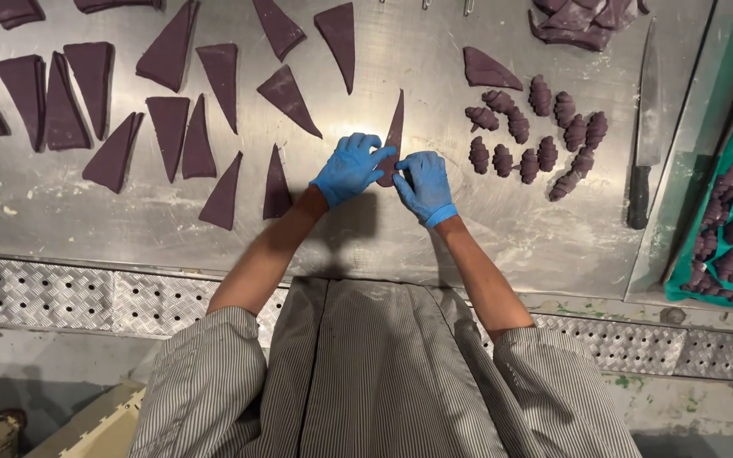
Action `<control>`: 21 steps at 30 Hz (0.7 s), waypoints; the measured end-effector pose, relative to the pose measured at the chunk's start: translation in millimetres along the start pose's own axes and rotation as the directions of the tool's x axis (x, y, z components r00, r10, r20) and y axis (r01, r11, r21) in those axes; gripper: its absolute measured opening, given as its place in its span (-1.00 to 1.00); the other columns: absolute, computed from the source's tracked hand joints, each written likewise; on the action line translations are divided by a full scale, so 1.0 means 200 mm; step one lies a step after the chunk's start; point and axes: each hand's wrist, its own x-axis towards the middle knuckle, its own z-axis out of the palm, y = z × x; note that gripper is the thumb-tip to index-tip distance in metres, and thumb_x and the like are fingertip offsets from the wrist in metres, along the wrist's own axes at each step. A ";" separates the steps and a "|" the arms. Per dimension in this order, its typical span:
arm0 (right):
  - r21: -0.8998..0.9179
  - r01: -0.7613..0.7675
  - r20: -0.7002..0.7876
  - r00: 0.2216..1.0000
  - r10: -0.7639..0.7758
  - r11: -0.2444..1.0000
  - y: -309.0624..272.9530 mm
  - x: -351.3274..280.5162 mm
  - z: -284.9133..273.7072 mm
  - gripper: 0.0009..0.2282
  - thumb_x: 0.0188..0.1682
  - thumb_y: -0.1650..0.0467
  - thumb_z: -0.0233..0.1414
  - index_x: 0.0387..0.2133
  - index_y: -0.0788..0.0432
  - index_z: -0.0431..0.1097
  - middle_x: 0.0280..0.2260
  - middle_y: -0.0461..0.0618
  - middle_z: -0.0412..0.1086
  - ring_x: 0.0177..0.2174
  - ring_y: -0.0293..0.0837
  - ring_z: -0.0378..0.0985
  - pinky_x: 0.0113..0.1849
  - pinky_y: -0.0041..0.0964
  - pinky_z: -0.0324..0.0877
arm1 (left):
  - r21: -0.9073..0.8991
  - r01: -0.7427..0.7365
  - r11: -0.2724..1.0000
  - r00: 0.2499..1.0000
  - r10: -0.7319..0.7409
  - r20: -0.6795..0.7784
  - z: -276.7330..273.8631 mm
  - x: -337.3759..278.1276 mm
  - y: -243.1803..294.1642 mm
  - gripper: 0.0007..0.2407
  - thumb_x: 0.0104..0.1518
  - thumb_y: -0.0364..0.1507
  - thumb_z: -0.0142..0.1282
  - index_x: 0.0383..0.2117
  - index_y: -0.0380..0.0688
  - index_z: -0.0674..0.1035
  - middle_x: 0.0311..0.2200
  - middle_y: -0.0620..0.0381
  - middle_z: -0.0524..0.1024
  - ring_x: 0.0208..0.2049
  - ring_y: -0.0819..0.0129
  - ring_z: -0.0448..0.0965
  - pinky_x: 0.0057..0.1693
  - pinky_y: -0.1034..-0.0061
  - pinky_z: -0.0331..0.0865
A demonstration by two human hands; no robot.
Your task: Rolling triangular pieces of purple dough into croissant shapes on a stainless steel workbench.
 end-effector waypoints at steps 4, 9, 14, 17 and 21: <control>0.066 -0.080 0.004 0.997 0.080 0.995 -0.01 -0.09 -0.02 -0.87 0.03 0.42 0.16 -0.19 0.14 0.42 -0.23 0.06 0.38 -0.16 0.11 0.38 -0.05 -0.02 0.25 | -0.147 0.100 0.984 0.991 -0.112 -0.074 -0.01 -0.09 0.00 -0.63 0.08 -0.36 0.22 0.04 -0.08 0.53 -0.06 0.00 0.48 -0.03 0.02 0.44 0.11 0.21 0.29; -0.059 0.140 -0.045 0.989 -0.142 0.988 -0.08 -0.16 -0.03 -0.72 0.03 0.38 0.17 -0.02 0.20 0.41 -0.20 0.04 0.39 -0.13 0.07 0.42 0.00 -0.01 0.28 | 0.083 -0.025 0.996 0.990 0.013 0.137 0.10 -0.27 -0.05 -0.75 0.17 -0.37 0.22 -0.03 0.02 0.57 -0.16 0.23 0.56 -0.13 0.27 0.52 0.03 0.37 0.37; -0.141 0.041 0.080 0.996 -0.030 0.989 -0.08 -0.11 -0.02 -0.68 0.00 0.30 0.20 -0.01 0.15 0.43 -0.25 0.03 0.36 -0.16 0.06 0.39 -0.02 -0.02 0.25 | 0.181 -0.103 0.978 0.994 0.094 0.059 0.09 -0.17 -0.03 -0.77 0.12 -0.27 0.27 -0.16 0.02 0.58 -0.32 0.26 0.51 -0.24 0.31 0.50 -0.10 0.41 0.37; -0.133 0.055 0.082 0.996 -0.044 0.990 -0.06 -0.09 -0.02 -0.69 -0.02 0.26 0.21 -0.08 0.14 0.43 -0.24 0.04 0.34 -0.15 0.07 0.37 -0.01 0.00 0.22 | 0.140 -0.139 0.980 0.990 0.133 0.047 0.04 -0.10 -0.02 -0.78 0.09 -0.20 0.29 -0.32 0.01 0.56 -0.39 0.20 0.47 -0.29 0.26 0.48 -0.15 0.39 0.35; -0.067 -0.003 0.055 0.998 0.006 0.998 -0.02 -0.07 0.01 -0.79 -0.01 0.26 0.24 -0.26 0.10 0.47 -0.24 0.00 0.33 -0.15 0.04 0.35 -0.01 0.00 0.20 | 0.074 -0.116 0.990 0.989 0.108 0.102 0.07 -0.06 -0.05 -0.81 0.13 -0.21 0.31 -0.42 0.03 0.59 -0.38 0.19 0.45 -0.27 0.25 0.45 -0.14 0.37 0.33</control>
